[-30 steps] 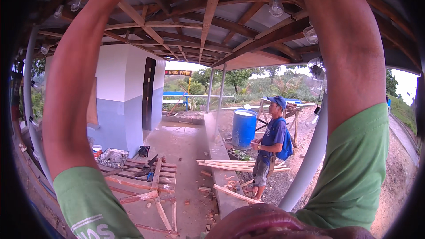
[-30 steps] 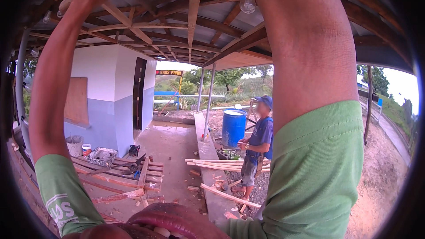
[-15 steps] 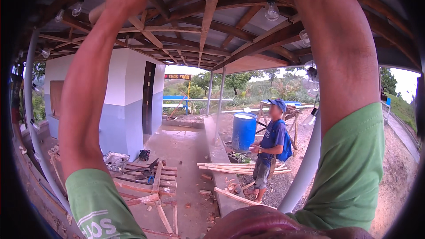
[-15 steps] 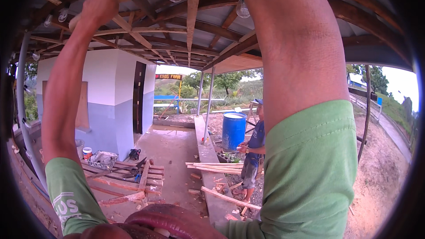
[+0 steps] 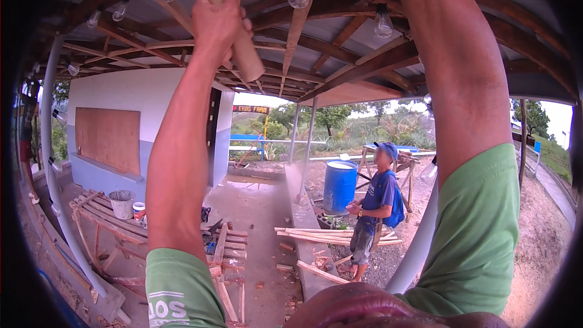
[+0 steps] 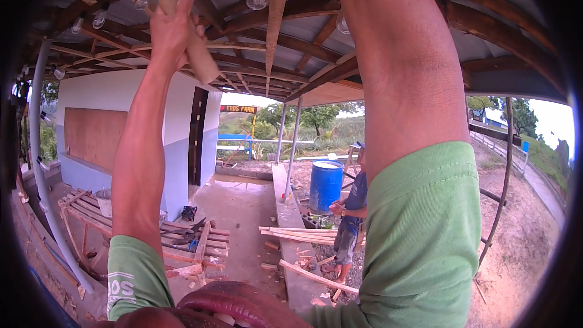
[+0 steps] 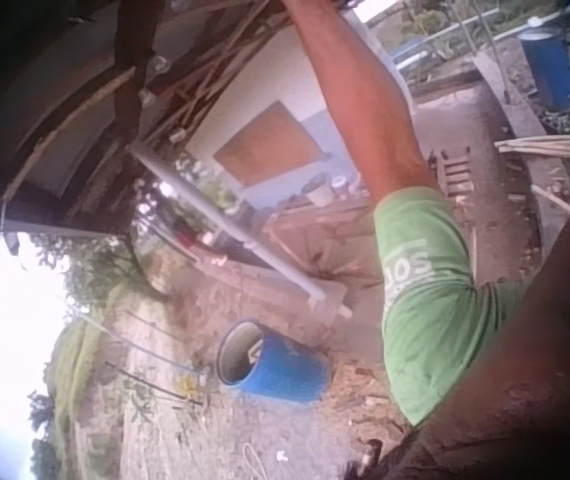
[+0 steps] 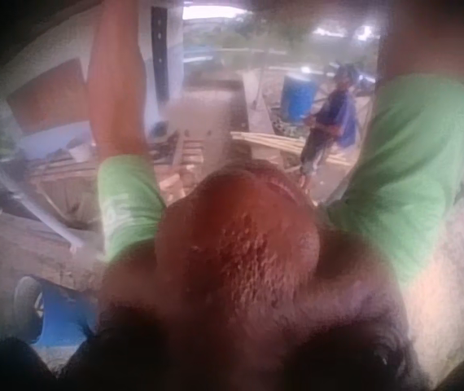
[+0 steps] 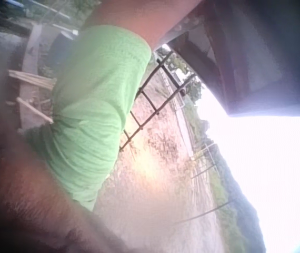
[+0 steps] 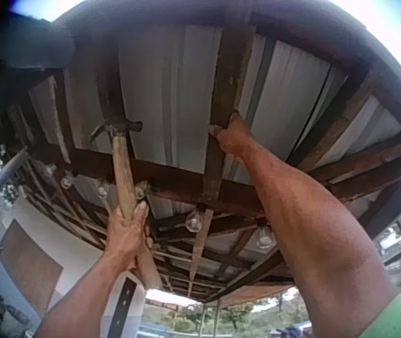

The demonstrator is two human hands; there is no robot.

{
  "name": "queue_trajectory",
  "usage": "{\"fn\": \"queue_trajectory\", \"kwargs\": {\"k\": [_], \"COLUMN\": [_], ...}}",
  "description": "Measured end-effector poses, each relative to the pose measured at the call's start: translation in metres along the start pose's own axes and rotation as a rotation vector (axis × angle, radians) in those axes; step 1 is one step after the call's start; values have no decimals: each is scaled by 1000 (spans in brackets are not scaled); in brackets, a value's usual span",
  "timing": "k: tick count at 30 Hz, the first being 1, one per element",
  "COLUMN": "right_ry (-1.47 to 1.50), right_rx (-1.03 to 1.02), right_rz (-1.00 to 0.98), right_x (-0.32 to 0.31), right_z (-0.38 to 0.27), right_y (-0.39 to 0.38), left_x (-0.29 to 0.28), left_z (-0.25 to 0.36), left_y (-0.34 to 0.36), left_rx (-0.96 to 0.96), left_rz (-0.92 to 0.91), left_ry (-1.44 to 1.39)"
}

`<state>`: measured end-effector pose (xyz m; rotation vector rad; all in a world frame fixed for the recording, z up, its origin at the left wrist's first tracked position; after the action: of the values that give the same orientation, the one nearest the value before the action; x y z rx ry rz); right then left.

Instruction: The person saws a wooden beam on a workbench, hammers nails into the beam to secure it, and then lifts and positions the beam against the roof structure of an outdoor building.

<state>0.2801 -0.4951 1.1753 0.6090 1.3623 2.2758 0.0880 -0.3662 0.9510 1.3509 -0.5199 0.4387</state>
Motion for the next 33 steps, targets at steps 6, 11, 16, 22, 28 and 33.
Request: {"fn": "queue_trajectory", "kwargs": {"k": [6,11,16,22,28,33], "right_ry": [-141,-187,-105,-9,-62,11], "right_rx": [35,34,22,-6,78,-15], "right_rz": [34,93,35,-33,93,16], "right_x": [-4,-5,-2,-7,-8,-1], "right_z": [-2,-8,-13,-14,-2,-8], "right_y": [-2,-9,-15,-24,-14,-12], "left_x": [62,54,61,53,45,-19], "left_z": [-17,-32,-45,-39,-30,-28], "left_y": [-5,-22,-24,-29,-22,24], "left_rx": [-338,-326,-409,-314,-153,752], "left_rz": [-339,-382,-349,-488,-419,-169], "left_ry": [-87,119,-59,26,295,913]}}
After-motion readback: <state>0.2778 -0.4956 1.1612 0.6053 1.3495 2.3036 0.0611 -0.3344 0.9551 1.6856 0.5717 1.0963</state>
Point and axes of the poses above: each hand's wrist, its own y-axis towards the middle knuckle, its own x-axis out of the palm, z = x × y, the point moved 6 cm from there along y, towards the middle knuckle, and after that the axes turned 9 degrees about z, right-handed, at the moved point
